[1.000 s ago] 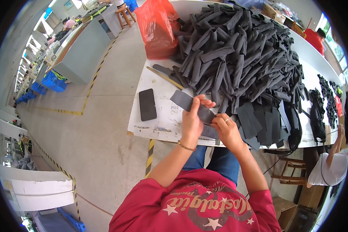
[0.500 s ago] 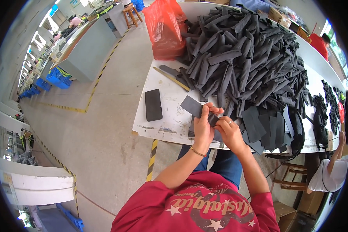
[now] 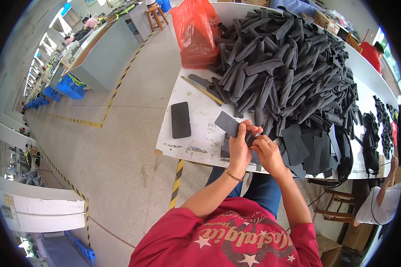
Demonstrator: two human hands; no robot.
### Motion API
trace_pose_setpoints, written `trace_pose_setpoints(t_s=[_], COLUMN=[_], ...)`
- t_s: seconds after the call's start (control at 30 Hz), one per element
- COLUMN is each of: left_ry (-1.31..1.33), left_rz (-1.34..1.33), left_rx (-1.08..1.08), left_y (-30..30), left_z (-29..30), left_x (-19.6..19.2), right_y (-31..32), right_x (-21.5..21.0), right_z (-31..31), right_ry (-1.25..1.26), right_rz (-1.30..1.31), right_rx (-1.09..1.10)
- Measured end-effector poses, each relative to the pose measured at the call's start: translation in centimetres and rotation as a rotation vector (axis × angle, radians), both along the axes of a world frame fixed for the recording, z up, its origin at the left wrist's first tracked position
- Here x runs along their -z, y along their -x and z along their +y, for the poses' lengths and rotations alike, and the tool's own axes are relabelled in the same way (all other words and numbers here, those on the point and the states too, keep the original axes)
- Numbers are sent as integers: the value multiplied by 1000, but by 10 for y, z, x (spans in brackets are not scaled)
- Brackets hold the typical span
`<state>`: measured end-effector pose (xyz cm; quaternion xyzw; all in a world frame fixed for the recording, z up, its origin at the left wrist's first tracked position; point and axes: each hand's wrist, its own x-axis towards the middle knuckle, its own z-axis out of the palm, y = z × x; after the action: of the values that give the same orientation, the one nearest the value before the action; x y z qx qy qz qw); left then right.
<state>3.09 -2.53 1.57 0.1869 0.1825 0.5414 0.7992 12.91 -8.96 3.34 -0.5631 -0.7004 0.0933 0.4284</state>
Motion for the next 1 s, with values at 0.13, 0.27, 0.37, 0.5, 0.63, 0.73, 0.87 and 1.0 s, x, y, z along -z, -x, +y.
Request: trace_pose_setpoints(t_s=[0.13, 0.27, 0.37, 0.5, 0.63, 0.73, 0.87, 1.0], left_ry=[-11, -41, -34, 2, -79, -183, -297, -221], left_rz=[-11, -18, -14, 23, 82, 1, -41, -17], left_rx=[12, 22, 35, 35, -16, -13, 65, 86], left_y=[0, 0, 0, 2, 1, 11, 17, 20], left_z=[1, 2, 4, 6, 13, 23, 28, 14], left_x=[3, 4, 3, -8, -14, -20, -14, -28], right_y=[-2, -3, -4, 8, 35, 32, 19, 25], right_x=[0, 1, -1, -8, 11, 18, -10, -18], right_z=[1, 3, 2, -2, 15, 4, -6, -3], right_ry=[-13, -12, -4, 189, 71, -20, 217, 72], right_rz=[-4, -1, 18, 340, 968, 904, 1168, 802], right_rx=[-5, -12, -12, 67, 283, 341, 303, 310])
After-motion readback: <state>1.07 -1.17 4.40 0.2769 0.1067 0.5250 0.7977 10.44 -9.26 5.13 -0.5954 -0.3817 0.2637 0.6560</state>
